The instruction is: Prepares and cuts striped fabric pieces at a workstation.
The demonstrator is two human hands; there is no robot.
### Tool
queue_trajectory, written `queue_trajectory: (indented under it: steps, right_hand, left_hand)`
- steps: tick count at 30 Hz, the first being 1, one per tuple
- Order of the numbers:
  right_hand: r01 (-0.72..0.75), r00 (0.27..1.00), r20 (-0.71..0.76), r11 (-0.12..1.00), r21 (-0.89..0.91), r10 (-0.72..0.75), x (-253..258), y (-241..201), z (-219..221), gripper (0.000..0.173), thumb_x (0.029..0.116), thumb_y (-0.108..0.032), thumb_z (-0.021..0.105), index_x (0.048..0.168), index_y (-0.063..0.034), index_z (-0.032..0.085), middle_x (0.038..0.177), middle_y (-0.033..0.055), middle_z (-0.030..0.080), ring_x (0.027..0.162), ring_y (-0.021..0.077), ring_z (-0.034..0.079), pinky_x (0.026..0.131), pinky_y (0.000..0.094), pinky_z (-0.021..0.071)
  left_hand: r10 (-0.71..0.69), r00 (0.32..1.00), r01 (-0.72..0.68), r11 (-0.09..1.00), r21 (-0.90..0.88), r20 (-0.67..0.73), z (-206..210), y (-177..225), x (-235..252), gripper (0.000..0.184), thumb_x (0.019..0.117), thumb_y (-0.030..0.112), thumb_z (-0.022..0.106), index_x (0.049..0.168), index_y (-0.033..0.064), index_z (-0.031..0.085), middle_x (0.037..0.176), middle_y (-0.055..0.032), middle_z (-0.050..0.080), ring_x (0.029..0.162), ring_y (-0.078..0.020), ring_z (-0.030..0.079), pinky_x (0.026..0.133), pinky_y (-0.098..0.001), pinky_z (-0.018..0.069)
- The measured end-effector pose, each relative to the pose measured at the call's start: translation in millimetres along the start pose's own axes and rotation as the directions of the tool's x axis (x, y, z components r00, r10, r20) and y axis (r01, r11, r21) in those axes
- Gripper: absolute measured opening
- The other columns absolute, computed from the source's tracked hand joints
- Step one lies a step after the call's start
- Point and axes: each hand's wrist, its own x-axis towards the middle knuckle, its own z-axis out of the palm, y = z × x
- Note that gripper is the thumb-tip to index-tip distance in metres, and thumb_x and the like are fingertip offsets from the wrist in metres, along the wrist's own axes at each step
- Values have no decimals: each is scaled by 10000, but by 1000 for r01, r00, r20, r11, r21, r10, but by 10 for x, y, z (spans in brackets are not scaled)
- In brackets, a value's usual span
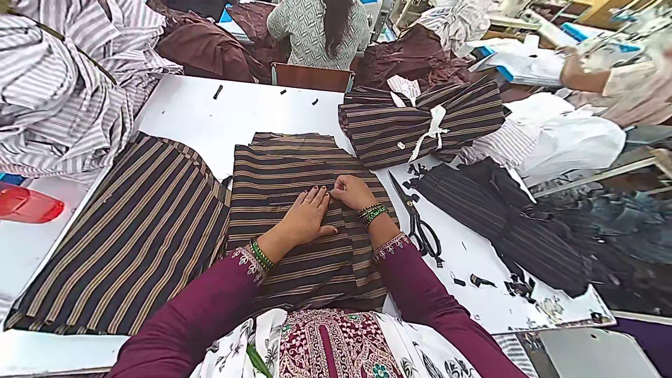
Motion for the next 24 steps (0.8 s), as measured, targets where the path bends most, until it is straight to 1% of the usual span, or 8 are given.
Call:
queue_trajectory:
  steps: [3,5,7,9,13,16,19,24]
  right_hand:
    - [14,999,-47,969,245,-2,-43,69,-57,284,967,-48,631,1243,10,602,1058,150,607,838,205,584,755,367,502]
    - [68,990,-140,932,356,-19,-70,155,-86,393,936,1,665,1315,19,564,1168,194,615,937,245,635,830,403,547]
    - [145,964,-265,894,424,-30,-88,211,-77,427,921,-14,725,1316,34,572,1199,228,628,1064,305,625,928,469,517]
    - [191,944,-325,884,427,-48,-75,220,-69,428,909,-5,734,1310,21,588,1220,227,636,1093,315,624,936,481,513]
    - [128,962,-269,938,322,-39,-104,59,-35,550,861,97,708,1383,-12,576,1328,242,572,1136,342,624,953,487,532]
    - [101,969,-238,984,149,-64,-156,-43,43,468,907,60,666,1365,-11,607,1331,233,584,1212,350,589,1033,471,489]
    - [102,965,-244,995,16,-95,-220,-56,69,270,990,-63,633,1251,-21,691,1177,203,672,1084,323,652,988,466,504]
    - [187,921,-359,980,74,-148,-181,60,27,236,1014,-93,609,1206,8,705,1063,192,713,935,303,674,895,483,526]
  left_hand:
    - [9,1000,-9,1000,-23,-5,-46,19,166,950,997,619,507,1630,6,153,1719,-181,80,1591,-370,47,1230,-636,38]
    - [-38,999,37,999,-33,-14,-24,80,187,1001,969,665,517,1637,23,139,1724,-168,59,1588,-393,16,1198,-701,13]
    - [-85,996,85,996,-30,-6,6,146,195,1047,933,720,521,1651,72,118,1724,-173,33,1581,-426,-16,1163,-755,-13]
    - [-110,994,110,994,-21,-17,33,183,221,1063,894,771,524,1663,154,124,1718,-203,17,1568,-471,-26,1137,-789,-19]
    - [-137,991,137,991,0,-13,32,216,245,1060,867,812,510,1667,250,101,1711,-225,-20,1557,-498,-57,1121,-805,-28]
    - [-145,989,145,989,2,-8,24,214,236,1060,867,822,492,1666,232,122,1713,-219,-12,1563,-482,-47,1122,-803,-29]
    - [-145,989,145,989,-6,-11,26,211,235,1044,864,822,498,1662,244,154,1713,-220,-18,1561,-485,-50,1117,-808,-29]
    - [-146,989,146,989,-12,-19,48,206,248,1043,847,842,496,1662,325,101,1711,-223,-32,1560,-486,-66,1117,-810,-30]
